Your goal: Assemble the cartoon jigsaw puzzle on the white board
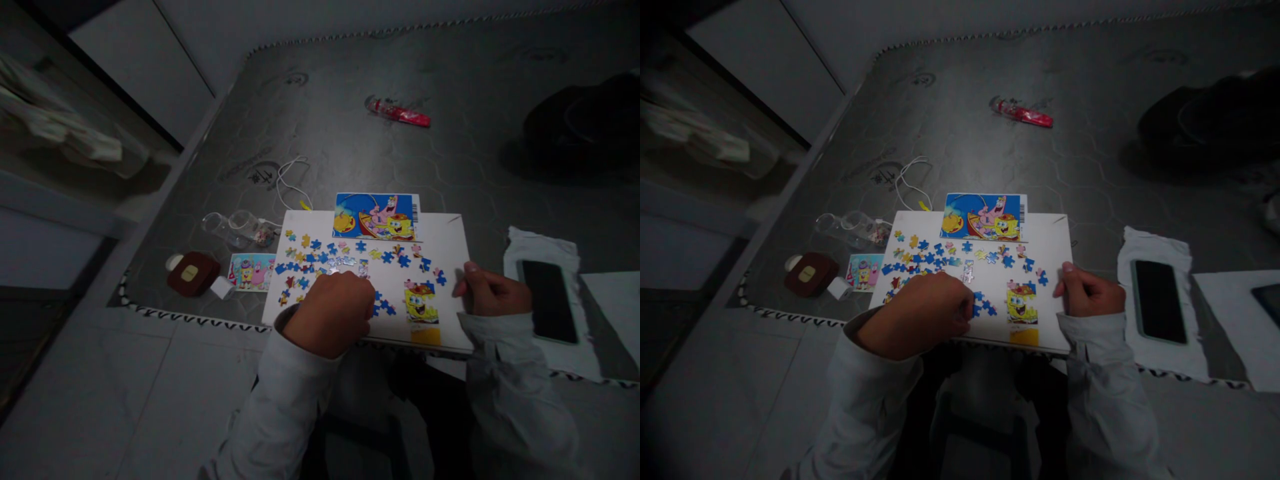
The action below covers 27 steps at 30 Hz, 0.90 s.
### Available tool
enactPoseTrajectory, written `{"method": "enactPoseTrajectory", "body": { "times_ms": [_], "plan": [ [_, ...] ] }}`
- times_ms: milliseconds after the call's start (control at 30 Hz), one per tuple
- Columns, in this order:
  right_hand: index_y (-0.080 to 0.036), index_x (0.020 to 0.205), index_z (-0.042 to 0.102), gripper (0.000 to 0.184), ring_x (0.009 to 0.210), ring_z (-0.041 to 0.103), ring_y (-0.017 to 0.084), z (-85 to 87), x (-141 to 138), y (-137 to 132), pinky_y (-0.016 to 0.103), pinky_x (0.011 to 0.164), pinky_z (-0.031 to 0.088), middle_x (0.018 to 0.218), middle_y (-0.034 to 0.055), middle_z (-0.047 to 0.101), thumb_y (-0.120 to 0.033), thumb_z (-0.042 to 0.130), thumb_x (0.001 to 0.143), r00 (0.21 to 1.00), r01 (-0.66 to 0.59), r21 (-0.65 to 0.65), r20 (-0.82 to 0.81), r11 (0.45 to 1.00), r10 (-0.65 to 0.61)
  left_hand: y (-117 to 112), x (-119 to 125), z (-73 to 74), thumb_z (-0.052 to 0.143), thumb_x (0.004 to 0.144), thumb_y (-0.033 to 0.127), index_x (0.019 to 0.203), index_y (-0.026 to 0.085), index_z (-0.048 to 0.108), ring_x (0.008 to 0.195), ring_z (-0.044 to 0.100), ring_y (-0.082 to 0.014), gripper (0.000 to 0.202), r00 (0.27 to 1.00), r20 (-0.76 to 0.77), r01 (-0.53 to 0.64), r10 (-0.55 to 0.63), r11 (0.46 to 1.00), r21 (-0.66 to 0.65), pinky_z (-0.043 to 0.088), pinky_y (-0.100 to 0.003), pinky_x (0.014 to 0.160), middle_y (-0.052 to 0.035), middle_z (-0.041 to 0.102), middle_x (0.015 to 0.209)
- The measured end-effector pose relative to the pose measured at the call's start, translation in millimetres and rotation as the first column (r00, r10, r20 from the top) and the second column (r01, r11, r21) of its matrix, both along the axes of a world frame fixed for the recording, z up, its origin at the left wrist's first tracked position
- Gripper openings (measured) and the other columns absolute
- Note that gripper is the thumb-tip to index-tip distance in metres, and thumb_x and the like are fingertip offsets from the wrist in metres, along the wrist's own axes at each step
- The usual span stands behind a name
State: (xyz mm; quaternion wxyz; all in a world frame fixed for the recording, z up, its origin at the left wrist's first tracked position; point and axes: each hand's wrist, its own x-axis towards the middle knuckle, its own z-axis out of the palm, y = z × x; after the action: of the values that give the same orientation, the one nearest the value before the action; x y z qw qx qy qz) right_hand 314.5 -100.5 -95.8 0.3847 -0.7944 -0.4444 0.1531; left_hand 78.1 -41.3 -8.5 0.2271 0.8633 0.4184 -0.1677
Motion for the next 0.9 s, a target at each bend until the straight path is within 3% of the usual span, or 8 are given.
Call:
{"method": "enactPoseTrajectory", "body": {
  "times_ms": [600,900],
  "plan": [
    [-0.019,0.053,0.062,0.048,0.034,0.033,0.009,-1.7,-2.1,0.1,0.027,0.038,0.022,0.033,-0.0053,0.034,-0.055,0.054,0.083,0.999,0.037,0.012,-0.04,0.999,-0.037,0.9,0.4,-2.9,0.061,0.075,0.023,0.087,0.021,0.07,0.077,0.064,-0.0216,0.015,1.0,0.021,0.018,-0.018,1.0,-0.001,0.05,-0.033,0.069,-0.0042,0.069,0.081],
    [-0.019,0.054,0.063,0.045,0.035,0.036,0.009,-3.8,2.9,-0.4,0.026,0.038,0.024,0.036,-0.004,0.042,-0.052,0.055,0.083,1.0,0.028,-0.005,-0.004,1.0,-0.028,-0.8,1.0,-0.2,0.056,0.079,0.024,0.09,0.019,0.069,0.077,0.065,-0.0212,0.017,1.0,-0.002,0.024,-0.023,0.999,0.03,0.051,-0.033,0.068,-0.0053,0.07,0.084]
  ]
}}
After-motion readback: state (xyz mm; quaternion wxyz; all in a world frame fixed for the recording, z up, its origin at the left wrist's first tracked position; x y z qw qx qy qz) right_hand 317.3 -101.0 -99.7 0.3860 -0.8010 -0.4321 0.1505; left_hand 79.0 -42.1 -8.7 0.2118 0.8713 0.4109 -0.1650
